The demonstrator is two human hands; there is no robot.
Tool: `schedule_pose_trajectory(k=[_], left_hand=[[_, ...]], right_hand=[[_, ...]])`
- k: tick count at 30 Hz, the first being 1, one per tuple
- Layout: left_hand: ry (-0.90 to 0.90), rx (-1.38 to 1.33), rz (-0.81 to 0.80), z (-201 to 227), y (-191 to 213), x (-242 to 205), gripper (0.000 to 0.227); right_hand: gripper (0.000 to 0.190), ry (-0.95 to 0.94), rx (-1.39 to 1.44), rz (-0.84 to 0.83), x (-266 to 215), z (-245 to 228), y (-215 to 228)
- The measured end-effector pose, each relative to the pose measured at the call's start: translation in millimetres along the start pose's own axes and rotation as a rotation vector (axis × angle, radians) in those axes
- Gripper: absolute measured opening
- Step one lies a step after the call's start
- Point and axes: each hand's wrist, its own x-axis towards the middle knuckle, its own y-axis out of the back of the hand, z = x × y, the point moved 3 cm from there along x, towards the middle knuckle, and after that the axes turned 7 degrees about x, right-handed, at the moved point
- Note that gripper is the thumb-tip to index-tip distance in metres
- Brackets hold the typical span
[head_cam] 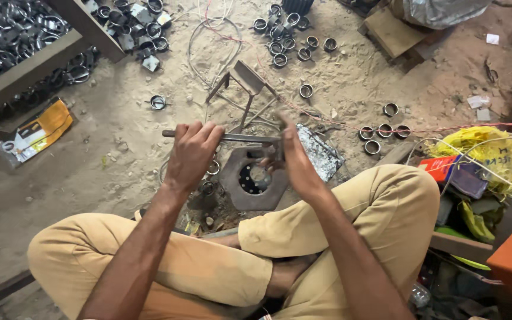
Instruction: The person sits on the floor and uses a hammer to strike small metal rings placed on a metal block. They repeatedly pick up rings, position them, and hammer them, occasionally adjusting their position and handling the tools.
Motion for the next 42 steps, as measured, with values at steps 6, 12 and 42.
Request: schedule_pose_trajectory(k=[6, 12, 42], left_hand=[[0.060, 0.004, 0.058, 10.8, -6.1, -7.5, 0.030], [0.213, -0.010, -0.007, 61.8, -40.7, -1.5, 0.063], [0.491, -0.168, -0.236, 135.9, -87.2, 2.8, 0.071]], right_hand=[[0.037, -0.093, 0.138, 0.241, 14.5, 39.1, 18.6], [0.018, 0.133, 0.244, 0.585, 36.9, 49.7, 83.3], [0.016, -0.106, 1.052, 0.913, 391.3, 243.9, 293.0]])
